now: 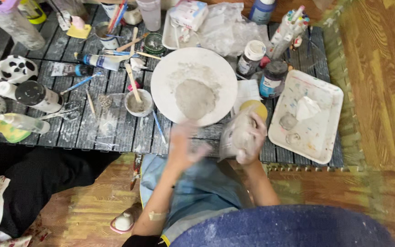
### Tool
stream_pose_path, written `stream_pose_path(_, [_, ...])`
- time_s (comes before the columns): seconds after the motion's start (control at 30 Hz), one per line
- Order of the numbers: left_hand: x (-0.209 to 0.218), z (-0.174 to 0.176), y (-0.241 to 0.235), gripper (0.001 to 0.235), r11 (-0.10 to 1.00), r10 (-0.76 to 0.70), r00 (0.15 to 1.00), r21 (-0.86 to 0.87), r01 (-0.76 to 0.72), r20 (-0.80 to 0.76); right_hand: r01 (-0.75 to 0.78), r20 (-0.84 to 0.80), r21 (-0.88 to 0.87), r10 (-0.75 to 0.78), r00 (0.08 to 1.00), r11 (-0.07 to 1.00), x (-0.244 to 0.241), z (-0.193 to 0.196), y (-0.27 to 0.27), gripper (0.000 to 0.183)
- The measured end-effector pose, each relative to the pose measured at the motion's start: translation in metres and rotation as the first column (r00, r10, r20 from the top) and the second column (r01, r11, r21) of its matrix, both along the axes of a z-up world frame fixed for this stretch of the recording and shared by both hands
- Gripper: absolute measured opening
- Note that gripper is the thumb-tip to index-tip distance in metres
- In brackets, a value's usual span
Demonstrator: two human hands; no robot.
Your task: The person kneads and flattens a lump of gray clay on a white pottery wheel using both hands. They then use scissors to cut open a plastic bag containing more clay.
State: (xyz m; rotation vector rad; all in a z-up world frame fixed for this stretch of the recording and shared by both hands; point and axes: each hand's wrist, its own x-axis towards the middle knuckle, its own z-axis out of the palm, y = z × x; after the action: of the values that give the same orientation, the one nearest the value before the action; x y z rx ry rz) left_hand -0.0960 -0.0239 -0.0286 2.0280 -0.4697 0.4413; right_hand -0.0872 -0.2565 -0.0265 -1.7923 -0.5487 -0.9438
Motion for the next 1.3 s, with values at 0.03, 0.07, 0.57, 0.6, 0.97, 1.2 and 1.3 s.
stream_pose_path(0.03, [-0.008, 0.005, -0.016, 0.080, 0.991, -0.127, 0.988, 0.053, 0.123, 0.086, 0.017, 0.006, -0.065, -0.017, 1.000, 0.998, 0.000, 0.001, 0.000, 0.049])
stream_pose_path(0.07, [-0.013, 0.010, -0.029, 0.084, 0.964, -0.255, 0.953, 0.119, 0.237, 0.167, 0.019, 0.031, 0.036, -0.020, 0.999, 0.999, -0.001, 0.001, 0.006, 0.047])
stream_pose_path(0.57, [0.000, 0.010, -0.060, 0.108, 0.942, -0.334, 0.943, -0.028, 0.334, -0.008, 0.211, -0.027, 0.099, -0.210, 0.977, 0.972, -0.027, -0.002, 0.003, 0.025])
stream_pose_path(0.6, [0.004, 0.009, -0.062, 0.110, 0.941, -0.339, 0.940, -0.027, 0.339, -0.042, 0.218, -0.025, 0.100, -0.217, 0.976, 0.971, -0.029, -0.003, -0.001, 0.022])
stream_pose_path(0.97, [0.028, -0.005, -0.070, 0.085, 0.984, -0.163, 0.966, -0.102, 0.145, -0.202, 0.284, -0.284, 0.608, -0.131, 0.950, 0.741, -0.013, -0.039, -0.040, 0.026])
stream_pose_path(1.2, [0.002, -0.008, -0.044, 0.054, 0.935, -0.308, 0.943, -0.222, 0.275, -0.129, -0.074, -0.104, 0.517, 0.148, 0.984, 0.853, -0.007, -0.028, -0.019, 0.028])
stream_pose_path(1.3, [-0.022, -0.015, -0.021, 0.052, 0.968, -0.177, 0.984, -0.177, 0.179, 0.026, -0.283, -0.027, 0.557, 0.358, 0.933, 0.781, 0.001, -0.023, 0.015, 0.027])
